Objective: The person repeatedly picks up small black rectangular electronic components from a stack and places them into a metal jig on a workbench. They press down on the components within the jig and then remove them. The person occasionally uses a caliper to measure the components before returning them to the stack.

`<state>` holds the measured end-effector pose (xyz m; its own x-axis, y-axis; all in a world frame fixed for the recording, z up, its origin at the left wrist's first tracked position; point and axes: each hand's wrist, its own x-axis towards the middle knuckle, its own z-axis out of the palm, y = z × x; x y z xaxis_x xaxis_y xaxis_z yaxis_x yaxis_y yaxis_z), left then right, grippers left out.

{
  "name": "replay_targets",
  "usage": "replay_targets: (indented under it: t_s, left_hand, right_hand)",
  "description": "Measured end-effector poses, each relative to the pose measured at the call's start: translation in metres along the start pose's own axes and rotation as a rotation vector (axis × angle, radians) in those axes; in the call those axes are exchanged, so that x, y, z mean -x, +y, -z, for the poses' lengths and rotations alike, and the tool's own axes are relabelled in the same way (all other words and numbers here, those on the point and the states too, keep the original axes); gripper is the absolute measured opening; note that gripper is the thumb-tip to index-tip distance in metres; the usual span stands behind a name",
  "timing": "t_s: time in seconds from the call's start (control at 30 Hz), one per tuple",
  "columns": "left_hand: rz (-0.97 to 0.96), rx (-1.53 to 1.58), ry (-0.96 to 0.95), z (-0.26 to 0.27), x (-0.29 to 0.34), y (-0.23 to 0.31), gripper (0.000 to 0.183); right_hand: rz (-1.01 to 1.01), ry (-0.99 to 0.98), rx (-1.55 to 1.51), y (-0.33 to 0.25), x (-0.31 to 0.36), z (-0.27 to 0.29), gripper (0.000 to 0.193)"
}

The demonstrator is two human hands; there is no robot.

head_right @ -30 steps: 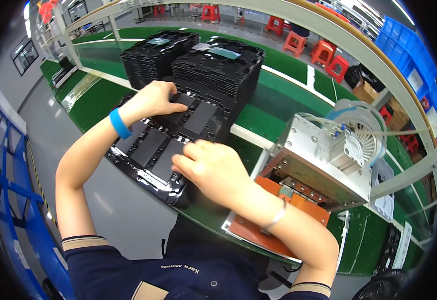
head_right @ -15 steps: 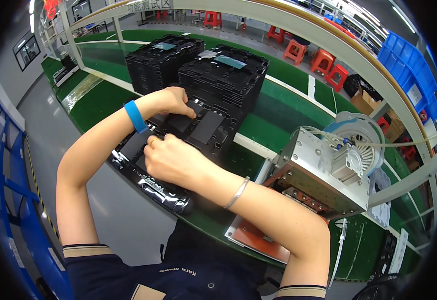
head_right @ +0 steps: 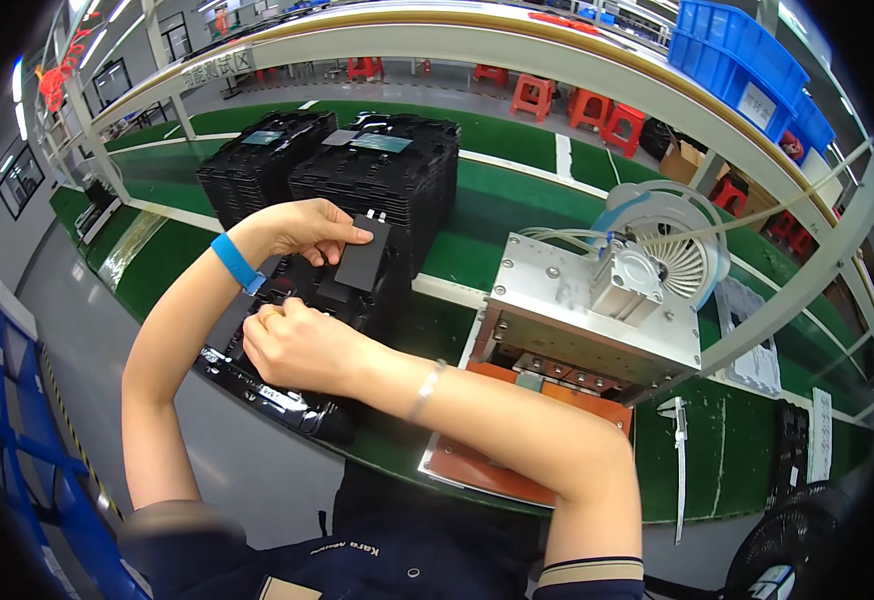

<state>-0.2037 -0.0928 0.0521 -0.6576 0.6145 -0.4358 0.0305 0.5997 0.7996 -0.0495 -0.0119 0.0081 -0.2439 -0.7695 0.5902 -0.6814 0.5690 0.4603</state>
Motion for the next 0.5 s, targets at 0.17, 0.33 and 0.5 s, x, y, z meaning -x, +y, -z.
replay_targets:
  t_s: [0.17, 0.33, 0.5]
  left_hand:
    - [0.086, -0.302, 0.087, -0.014, -0.013, -0.005, 0.042]
    - [-0.555, -0.618, 0.535, -0.028, 0.03, 0.008, 0.039]
    - [-1.266, -0.754, 0.349, -0.13, 0.057, 0.046, 0.034]
  right_hand:
    - [-0.13, 0.02, -0.032, -0.009, 0.078, 0.103, 0.021]
    - [-0.515, -0.183, 0.025, -0.047, 0.192, 0.173, 0.019]
    - [-1.052, -0.286, -0.095, -0.084, 0.24, 0.186, 0.033]
